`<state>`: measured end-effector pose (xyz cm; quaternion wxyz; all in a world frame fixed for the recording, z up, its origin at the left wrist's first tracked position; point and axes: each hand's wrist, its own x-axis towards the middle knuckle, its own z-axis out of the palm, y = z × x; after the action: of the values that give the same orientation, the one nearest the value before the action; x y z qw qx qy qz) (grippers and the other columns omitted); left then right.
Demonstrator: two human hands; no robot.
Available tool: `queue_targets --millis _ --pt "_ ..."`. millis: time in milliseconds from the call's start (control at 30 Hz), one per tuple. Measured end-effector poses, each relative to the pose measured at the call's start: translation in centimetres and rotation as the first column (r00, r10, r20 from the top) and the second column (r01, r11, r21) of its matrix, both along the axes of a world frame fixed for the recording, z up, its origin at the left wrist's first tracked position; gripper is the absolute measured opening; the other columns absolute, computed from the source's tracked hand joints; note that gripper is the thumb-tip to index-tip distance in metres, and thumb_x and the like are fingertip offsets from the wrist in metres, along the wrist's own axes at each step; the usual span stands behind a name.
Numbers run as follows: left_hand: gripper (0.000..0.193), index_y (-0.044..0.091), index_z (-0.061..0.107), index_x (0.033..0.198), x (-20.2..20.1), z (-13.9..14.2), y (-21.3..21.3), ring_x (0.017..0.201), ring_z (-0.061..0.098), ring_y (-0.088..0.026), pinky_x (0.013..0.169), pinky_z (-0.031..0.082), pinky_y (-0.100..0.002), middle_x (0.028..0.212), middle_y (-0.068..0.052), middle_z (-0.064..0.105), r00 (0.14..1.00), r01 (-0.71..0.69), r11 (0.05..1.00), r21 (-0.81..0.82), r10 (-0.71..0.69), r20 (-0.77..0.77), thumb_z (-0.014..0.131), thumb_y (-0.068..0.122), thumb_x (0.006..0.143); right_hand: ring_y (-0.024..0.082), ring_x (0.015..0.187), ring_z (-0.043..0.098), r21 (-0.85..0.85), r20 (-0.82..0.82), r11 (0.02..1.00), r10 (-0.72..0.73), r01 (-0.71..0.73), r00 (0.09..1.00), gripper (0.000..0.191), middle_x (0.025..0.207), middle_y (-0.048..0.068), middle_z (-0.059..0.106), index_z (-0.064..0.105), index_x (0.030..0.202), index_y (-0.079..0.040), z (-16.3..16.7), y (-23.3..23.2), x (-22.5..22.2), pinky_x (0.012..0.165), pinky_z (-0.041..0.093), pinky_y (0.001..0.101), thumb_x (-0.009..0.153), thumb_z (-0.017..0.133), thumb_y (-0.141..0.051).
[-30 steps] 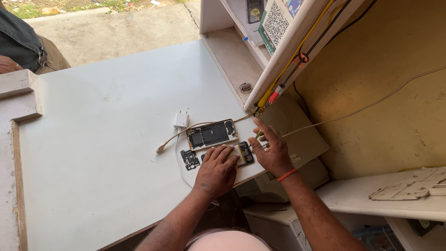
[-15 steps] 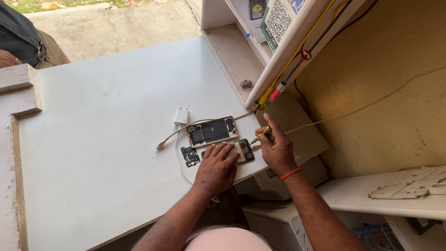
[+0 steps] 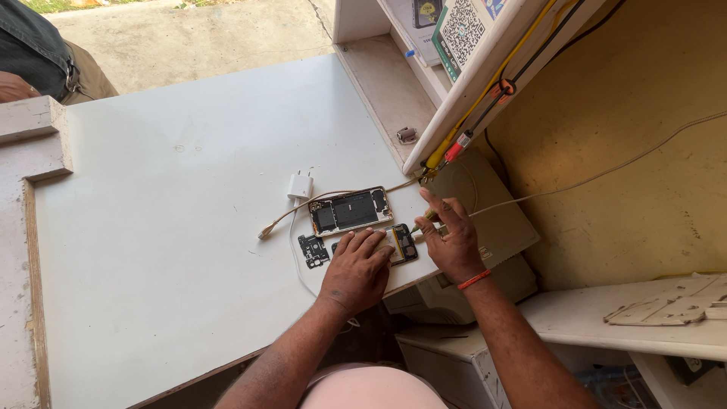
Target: The person works on a disassembled smartphone at a shop counter, handling the battery, mid-frame and internal components, and connects a charging cable to test the device. They use a small hand tool on the phone parts while a customer stands at the counter holding another phone.
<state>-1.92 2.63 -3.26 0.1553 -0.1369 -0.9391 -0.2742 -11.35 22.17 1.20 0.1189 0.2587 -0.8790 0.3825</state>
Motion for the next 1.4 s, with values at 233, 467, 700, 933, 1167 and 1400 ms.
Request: queue_targets --millis 233,467,700,933,1167,1400 --pt "0.034 0.013 0.069 0.124 0.0 0.1 -0.1 0.139 0.048 -0.033 0.119 0.030 -0.054 0.142 -0.014 0.059 1.000 -0.001 1.000 -0.008 0.001 0.013 0.065 0.020 0.091 0.014 0.107 0.073 -0.269 0.129 0.959 0.128 -0.089 0.983 0.061 0.115 0.007 0.070 0.044 0.154 -0.008 -0.5 0.3 0.1 0.088 0.062 0.0280 0.097 0.058 0.009" --pt "0.034 0.013 0.069 0.124 0.0 0.1 0.0 0.139 0.048 -0.033 0.119 0.030 -0.054 0.142 -0.013 0.059 1.000 0.000 1.000 0.002 0.000 0.017 0.065 0.021 0.092 0.015 0.109 0.073 -0.274 0.138 0.958 0.122 -0.080 0.983 0.055 0.117 0.008 0.070 0.048 0.149 -0.007 -0.2 0.3 0.5 0.088 0.062 0.0285 0.097 0.059 0.008" --pt "0.034 0.013 0.069 0.124 -0.1 0.1 -0.1 0.139 0.047 -0.033 0.119 0.029 -0.054 0.142 -0.013 0.059 1.000 0.000 1.000 -0.008 0.000 0.012 0.065 0.021 0.091 0.016 0.112 0.072 -0.284 0.129 0.955 0.131 -0.090 0.983 0.052 0.119 0.009 0.069 0.049 0.148 -0.007 -0.2 0.1 0.8 0.091 0.062 0.0280 0.098 0.059 0.007" --pt "0.033 0.013 0.069 0.124 -0.1 -0.1 -0.1 0.139 0.048 -0.032 0.119 0.030 -0.054 0.142 -0.014 0.059 1.000 -0.001 1.000 -0.003 0.001 -0.001 0.065 0.021 0.092 0.014 0.111 0.071 -0.382 0.126 0.922 0.120 -0.063 0.985 0.048 0.116 0.008 0.069 0.050 0.146 -0.004 -0.9 -0.8 -0.1 0.089 0.062 0.0266 0.100 0.060 0.007" --pt "0.033 0.013 0.070 0.123 0.0 -0.3 -0.2 0.139 0.049 -0.033 0.119 0.030 -0.055 0.141 -0.014 0.060 1.000 0.002 1.000 0.003 -0.002 -0.031 0.065 0.020 0.091 0.013 0.111 0.071 -0.420 0.184 0.908 0.096 -0.010 0.978 0.043 0.114 0.006 0.068 0.051 0.141 -0.003 -2.5 -2.4 -0.7 0.088 0.062 0.0258 0.100 0.060 0.005" --pt "0.032 0.013 0.070 0.123 0.0 -0.2 -0.4 0.138 0.049 -0.033 0.118 0.031 -0.055 0.141 -0.014 0.060 1.000 0.002 1.000 0.008 -0.002 -0.025 0.065 0.020 0.092 0.015 0.109 0.072 -0.439 0.166 0.898 0.102 -0.019 0.981 0.040 0.114 0.007 0.068 0.053 0.138 -0.003 -3.3 -3.5 -0.7 0.091 0.061 0.0280 0.100 0.061 0.005"
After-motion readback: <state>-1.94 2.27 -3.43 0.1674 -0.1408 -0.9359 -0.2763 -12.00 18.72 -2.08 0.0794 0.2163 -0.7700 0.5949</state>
